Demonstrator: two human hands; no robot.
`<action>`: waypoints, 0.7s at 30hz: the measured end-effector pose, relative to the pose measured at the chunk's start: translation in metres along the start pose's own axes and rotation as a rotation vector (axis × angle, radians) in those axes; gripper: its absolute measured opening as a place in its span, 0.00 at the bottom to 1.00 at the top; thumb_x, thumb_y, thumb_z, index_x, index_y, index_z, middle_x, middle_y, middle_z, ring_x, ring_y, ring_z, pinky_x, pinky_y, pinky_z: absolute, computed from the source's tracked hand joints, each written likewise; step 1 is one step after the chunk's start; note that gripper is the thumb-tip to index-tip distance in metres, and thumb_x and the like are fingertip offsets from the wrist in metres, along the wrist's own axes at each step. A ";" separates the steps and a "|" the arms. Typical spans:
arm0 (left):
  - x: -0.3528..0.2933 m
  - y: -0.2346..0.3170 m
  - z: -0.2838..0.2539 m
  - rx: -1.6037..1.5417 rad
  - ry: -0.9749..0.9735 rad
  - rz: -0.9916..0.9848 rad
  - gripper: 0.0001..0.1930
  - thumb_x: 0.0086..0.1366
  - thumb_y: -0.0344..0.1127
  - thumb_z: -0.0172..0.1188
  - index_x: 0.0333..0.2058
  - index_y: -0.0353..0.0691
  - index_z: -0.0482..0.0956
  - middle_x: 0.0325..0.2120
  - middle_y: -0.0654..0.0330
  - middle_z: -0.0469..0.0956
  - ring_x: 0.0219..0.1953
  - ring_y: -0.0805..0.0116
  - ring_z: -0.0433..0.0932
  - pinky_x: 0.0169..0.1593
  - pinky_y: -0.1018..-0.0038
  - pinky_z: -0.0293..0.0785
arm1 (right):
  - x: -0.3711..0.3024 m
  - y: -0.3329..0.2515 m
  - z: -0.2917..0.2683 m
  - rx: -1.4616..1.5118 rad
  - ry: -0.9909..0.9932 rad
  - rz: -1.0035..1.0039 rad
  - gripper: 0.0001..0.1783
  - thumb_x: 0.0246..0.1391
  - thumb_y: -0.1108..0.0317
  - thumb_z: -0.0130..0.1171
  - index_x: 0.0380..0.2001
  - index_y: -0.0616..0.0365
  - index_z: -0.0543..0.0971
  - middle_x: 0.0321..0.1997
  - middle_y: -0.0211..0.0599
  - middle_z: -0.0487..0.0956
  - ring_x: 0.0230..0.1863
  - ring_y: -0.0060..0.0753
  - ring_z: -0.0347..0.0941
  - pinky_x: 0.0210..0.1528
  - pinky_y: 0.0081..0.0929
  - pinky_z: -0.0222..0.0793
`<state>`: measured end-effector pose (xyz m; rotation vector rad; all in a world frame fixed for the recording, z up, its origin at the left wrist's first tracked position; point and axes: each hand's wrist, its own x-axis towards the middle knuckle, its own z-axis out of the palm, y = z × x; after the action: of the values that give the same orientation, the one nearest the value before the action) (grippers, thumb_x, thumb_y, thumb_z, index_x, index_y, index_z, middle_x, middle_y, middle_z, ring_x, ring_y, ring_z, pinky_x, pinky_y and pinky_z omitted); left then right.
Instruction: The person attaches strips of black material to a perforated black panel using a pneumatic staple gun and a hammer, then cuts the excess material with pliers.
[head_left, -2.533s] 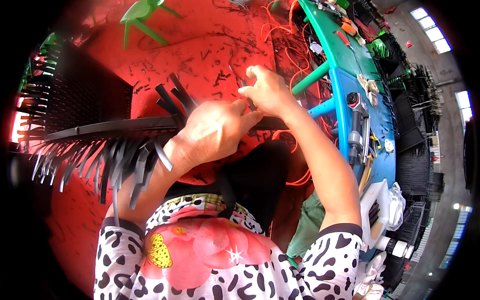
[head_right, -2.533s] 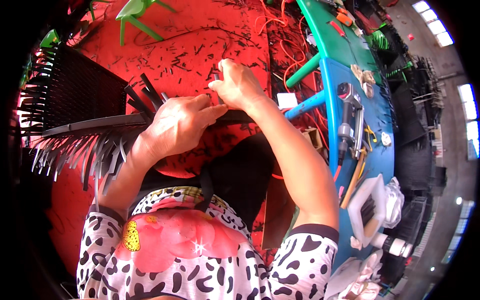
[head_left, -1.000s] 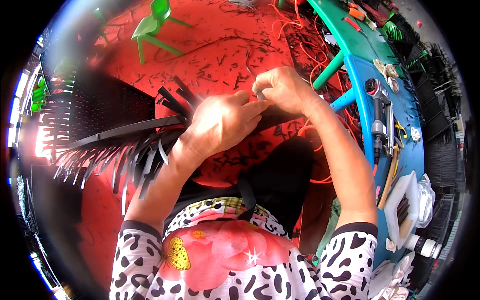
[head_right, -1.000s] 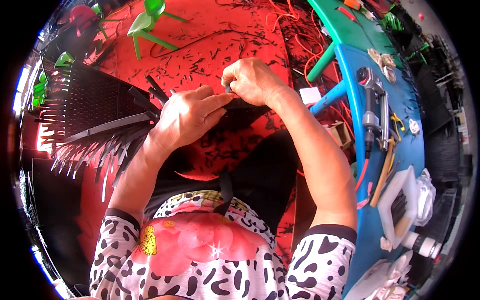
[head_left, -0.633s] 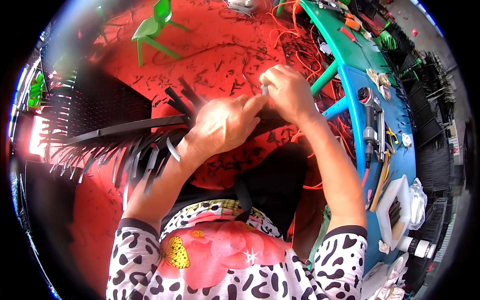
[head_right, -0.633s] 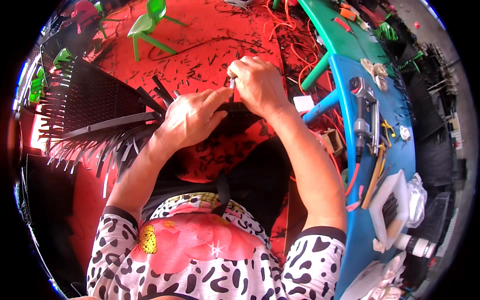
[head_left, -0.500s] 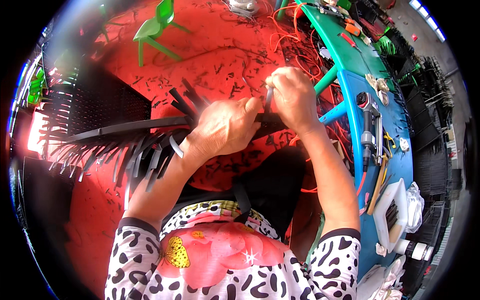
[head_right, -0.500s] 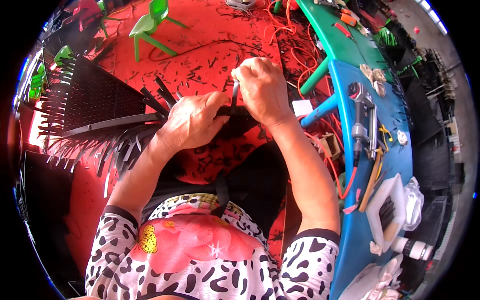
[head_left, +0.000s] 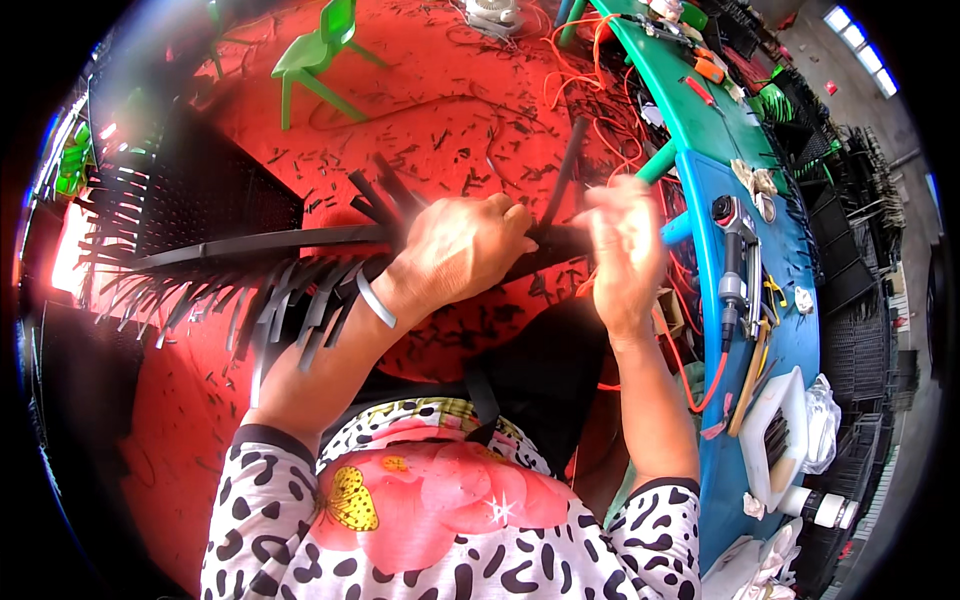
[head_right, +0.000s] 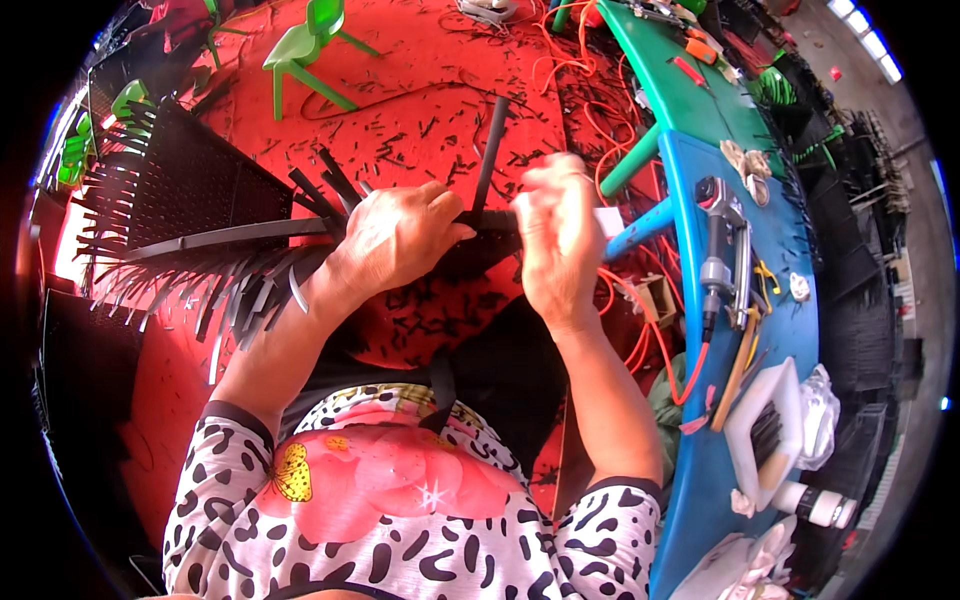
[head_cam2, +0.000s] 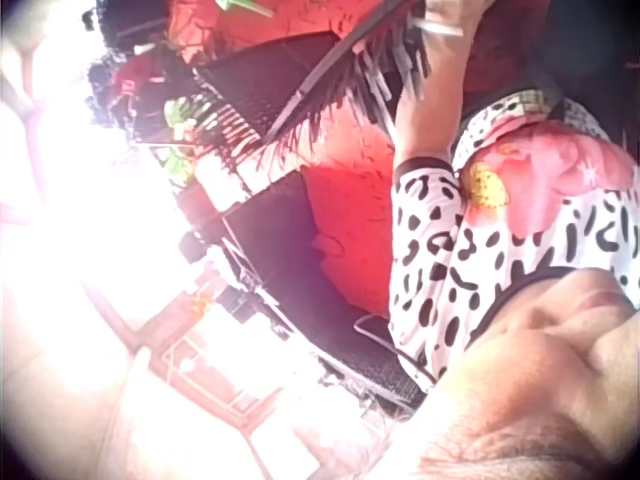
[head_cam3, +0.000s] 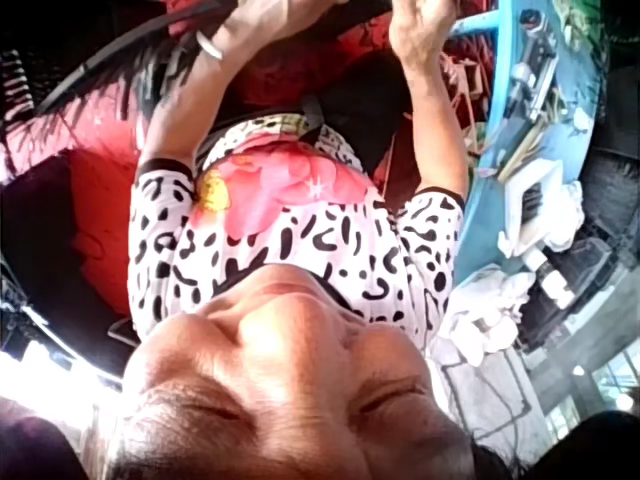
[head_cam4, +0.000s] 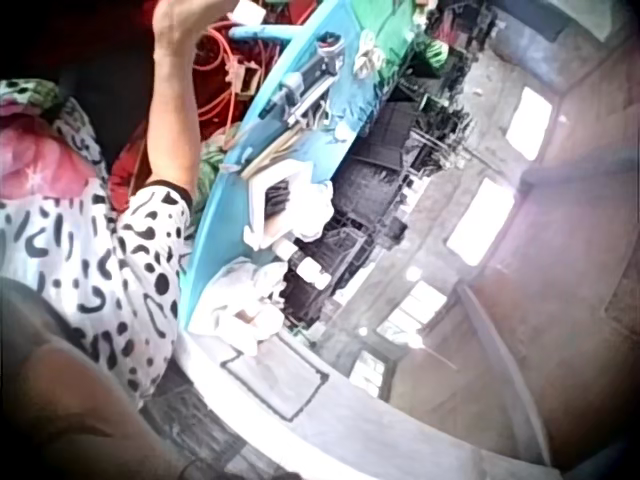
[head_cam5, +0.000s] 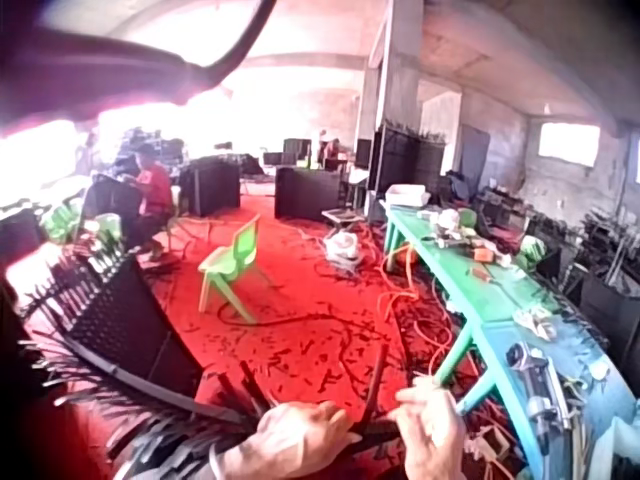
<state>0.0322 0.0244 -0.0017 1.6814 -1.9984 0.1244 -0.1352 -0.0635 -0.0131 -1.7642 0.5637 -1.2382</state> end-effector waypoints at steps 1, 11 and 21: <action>0.000 0.000 0.000 0.002 0.023 0.006 0.13 0.53 0.41 0.62 0.27 0.39 0.70 0.21 0.56 0.71 0.23 0.52 0.75 0.24 0.60 0.71 | -0.003 -0.006 0.008 0.107 -0.056 0.123 0.22 0.55 0.74 0.55 0.52 0.68 0.64 0.47 0.47 0.72 0.45 0.28 0.72 0.43 0.24 0.70; -0.001 -0.002 0.001 -0.048 0.045 0.001 0.12 0.54 0.41 0.61 0.29 0.39 0.72 0.21 0.56 0.72 0.24 0.54 0.75 0.25 0.62 0.72 | 0.014 -0.008 0.025 0.296 -0.133 0.160 0.02 0.56 0.75 0.53 0.32 0.60 0.71 0.27 0.30 0.76 0.24 0.14 0.66 0.27 0.15 0.63; -0.005 -0.002 0.002 -0.009 0.034 0.015 0.16 0.49 0.44 0.63 0.28 0.39 0.71 0.22 0.57 0.71 0.24 0.55 0.75 0.27 0.62 0.72 | -0.009 -0.015 0.034 0.503 0.043 0.139 0.03 0.57 0.76 0.49 0.30 0.61 0.67 0.23 0.34 0.72 0.23 0.20 0.64 0.27 0.16 0.59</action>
<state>0.0342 0.0278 -0.0069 1.6480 -1.9845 0.1484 -0.1094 -0.0355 -0.0089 -1.2596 0.3521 -1.1968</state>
